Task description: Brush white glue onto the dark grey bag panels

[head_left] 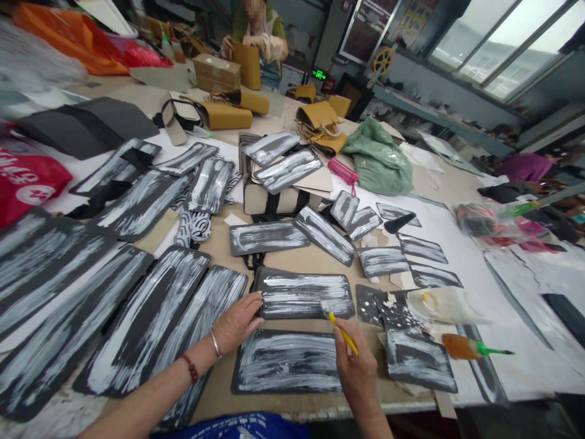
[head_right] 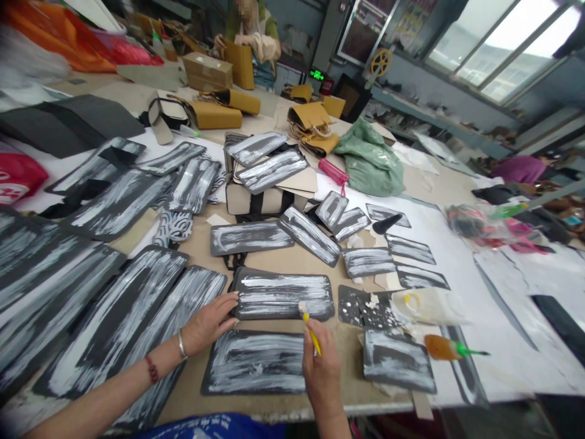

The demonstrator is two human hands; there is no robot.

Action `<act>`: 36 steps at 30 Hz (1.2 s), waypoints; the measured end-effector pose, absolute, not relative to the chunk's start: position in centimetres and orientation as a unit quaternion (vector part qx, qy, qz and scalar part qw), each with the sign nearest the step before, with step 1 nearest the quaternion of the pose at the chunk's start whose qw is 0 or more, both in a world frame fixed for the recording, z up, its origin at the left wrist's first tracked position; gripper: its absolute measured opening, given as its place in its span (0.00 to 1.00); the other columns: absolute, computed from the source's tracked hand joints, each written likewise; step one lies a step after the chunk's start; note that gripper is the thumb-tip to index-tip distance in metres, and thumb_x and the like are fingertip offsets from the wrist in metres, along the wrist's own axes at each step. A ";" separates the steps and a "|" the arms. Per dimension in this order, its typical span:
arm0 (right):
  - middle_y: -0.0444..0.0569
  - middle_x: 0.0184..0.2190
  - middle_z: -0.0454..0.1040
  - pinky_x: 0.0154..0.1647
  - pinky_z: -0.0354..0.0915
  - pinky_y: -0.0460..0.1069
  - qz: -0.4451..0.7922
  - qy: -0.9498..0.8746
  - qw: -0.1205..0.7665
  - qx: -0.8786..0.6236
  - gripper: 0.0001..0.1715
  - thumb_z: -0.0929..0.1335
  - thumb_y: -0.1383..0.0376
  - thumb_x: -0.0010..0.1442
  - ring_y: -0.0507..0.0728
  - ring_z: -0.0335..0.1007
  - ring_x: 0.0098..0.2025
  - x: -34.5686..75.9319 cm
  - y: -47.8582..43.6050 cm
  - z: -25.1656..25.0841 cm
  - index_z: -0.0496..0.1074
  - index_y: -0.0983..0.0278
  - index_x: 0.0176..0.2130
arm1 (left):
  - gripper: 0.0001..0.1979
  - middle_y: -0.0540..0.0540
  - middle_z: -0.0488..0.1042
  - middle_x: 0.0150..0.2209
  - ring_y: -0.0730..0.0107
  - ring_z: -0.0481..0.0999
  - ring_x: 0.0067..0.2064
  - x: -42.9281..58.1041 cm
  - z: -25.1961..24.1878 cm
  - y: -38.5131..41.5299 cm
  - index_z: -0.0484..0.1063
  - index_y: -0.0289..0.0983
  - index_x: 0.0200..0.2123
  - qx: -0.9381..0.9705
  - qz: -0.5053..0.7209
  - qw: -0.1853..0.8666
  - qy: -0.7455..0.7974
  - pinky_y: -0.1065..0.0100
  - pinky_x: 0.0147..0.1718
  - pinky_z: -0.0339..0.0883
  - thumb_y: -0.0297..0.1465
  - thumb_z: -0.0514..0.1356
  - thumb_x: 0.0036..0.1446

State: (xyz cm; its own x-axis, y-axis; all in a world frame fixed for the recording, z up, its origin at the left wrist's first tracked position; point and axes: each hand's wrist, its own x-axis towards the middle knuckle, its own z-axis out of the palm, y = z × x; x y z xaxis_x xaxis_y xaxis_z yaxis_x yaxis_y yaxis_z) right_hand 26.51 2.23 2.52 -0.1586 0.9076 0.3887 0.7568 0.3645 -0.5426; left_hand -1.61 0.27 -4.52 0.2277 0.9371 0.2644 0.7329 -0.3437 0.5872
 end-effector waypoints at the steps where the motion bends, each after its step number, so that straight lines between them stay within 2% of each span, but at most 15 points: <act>1: 0.51 0.35 0.73 0.41 0.67 0.53 0.150 -0.728 0.352 -0.568 0.14 0.62 0.58 0.60 0.57 0.70 0.38 25.5 1.7 2.9 0.70 0.64 0.39 | 0.13 0.40 0.67 0.47 0.61 0.67 0.50 -1.5 -4.2 0.2 0.65 0.35 0.42 0.755 0.299 0.188 0.552 0.59 0.48 0.67 0.25 0.55 0.51; 5: 0.50 0.31 0.74 0.36 0.68 0.53 0.344 -0.540 0.389 -0.662 0.21 0.64 0.52 0.56 0.58 0.72 0.31 22.2 1.1 3.8 0.70 0.66 0.39 | 0.13 0.41 0.68 0.43 0.66 0.69 0.47 -0.6 -2.9 -0.3 0.65 0.35 0.43 0.677 0.335 0.245 0.608 0.61 0.47 0.66 0.22 0.50 0.54; 8: 0.50 0.31 0.74 0.34 0.70 0.53 0.484 -0.394 0.432 -0.651 0.24 0.68 0.51 0.51 0.58 0.72 0.31 20.3 1.7 2.9 0.69 0.67 0.39 | 0.12 0.42 0.69 0.37 0.67 0.70 0.41 0.2 -2.7 -0.5 0.65 0.34 0.40 0.596 0.364 0.267 0.664 0.61 0.42 0.68 0.21 0.47 0.54; 11: 0.49 0.32 0.73 0.31 0.71 0.51 0.554 -0.312 0.459 -0.621 0.25 0.71 0.51 0.47 0.57 0.72 0.30 18.7 2.2 1.6 0.68 0.68 0.37 | 0.10 0.44 0.69 0.33 0.66 0.70 0.37 0.9 -2.9 -0.7 0.66 0.35 0.35 0.540 0.370 0.286 0.700 0.62 0.37 0.68 0.21 0.47 0.52; 14: 0.48 0.31 0.73 0.30 0.71 0.50 0.564 -0.303 0.455 -0.619 0.26 0.71 0.51 0.46 0.57 0.72 0.30 17.7 2.2 0.5 0.67 0.68 0.37 | 0.10 0.45 0.68 0.31 0.66 0.70 0.35 1.3 -3.0 -0.7 0.66 0.35 0.33 0.507 0.372 0.298 0.719 0.63 0.36 0.68 0.20 0.47 0.51; 19: 0.49 0.31 0.74 0.33 0.71 0.51 0.553 -0.329 0.430 -0.633 0.27 0.70 0.50 0.47 0.58 0.72 0.32 17.8 2.1 -0.4 0.67 0.69 0.39 | 0.18 0.42 0.68 0.36 0.64 0.68 0.40 1.3 -3.0 0.1 0.66 0.33 0.46 0.553 0.351 0.270 0.706 0.60 0.41 0.67 0.21 0.46 0.53; 25: 0.51 0.28 0.74 0.34 0.70 0.53 0.468 -0.403 0.389 -0.683 0.30 0.69 0.46 0.47 0.60 0.73 0.30 19.2 3.6 1.9 0.69 0.68 0.38 | 0.22 0.42 0.67 0.37 0.64 0.66 0.40 0.3 -3.0 1.0 0.69 0.36 0.44 0.638 0.286 0.239 0.673 0.60 0.41 0.67 0.16 0.45 0.49; 29: 0.51 0.29 0.74 0.35 0.71 0.53 0.458 -0.416 0.416 -0.666 0.28 0.67 0.46 0.49 0.60 0.73 0.31 17.5 5.5 2.7 0.69 0.67 0.37 | 0.22 0.42 0.68 0.38 0.64 0.66 0.41 0.2 -3.1 0.8 0.67 0.36 0.45 0.656 0.265 0.226 0.669 0.61 0.41 0.68 0.16 0.45 0.50; 33: 0.50 0.29 0.74 0.34 0.71 0.54 0.531 -0.366 0.454 -0.615 0.28 0.69 0.47 0.47 0.59 0.73 0.31 14.9 7.4 0.8 0.67 0.68 0.37 | 0.19 0.41 0.68 0.39 0.62 0.67 0.41 0.4 -3.0 0.8 0.66 0.34 0.45 0.677 0.219 0.204 0.673 0.59 0.40 0.67 0.18 0.46 0.52; 36: 0.49 0.28 0.74 0.33 0.71 0.54 0.513 -0.378 0.451 -0.625 0.29 0.69 0.46 0.45 0.59 0.73 0.30 15.8 8.5 -0.3 0.67 0.68 0.36 | 0.18 0.41 0.68 0.39 0.61 0.67 0.40 0.5 -2.7 0.8 0.66 0.36 0.46 0.687 0.195 0.184 0.675 0.58 0.38 0.67 0.20 0.47 0.53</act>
State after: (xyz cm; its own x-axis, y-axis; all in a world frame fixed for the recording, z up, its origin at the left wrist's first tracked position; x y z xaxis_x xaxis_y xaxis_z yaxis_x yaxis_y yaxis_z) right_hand 15.76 8.55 -0.29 0.1880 0.9352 -0.3000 0.0101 -0.3072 -0.9516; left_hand 0.45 0.75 -2.74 0.0125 0.9997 0.0194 0.8563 -0.0207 0.5161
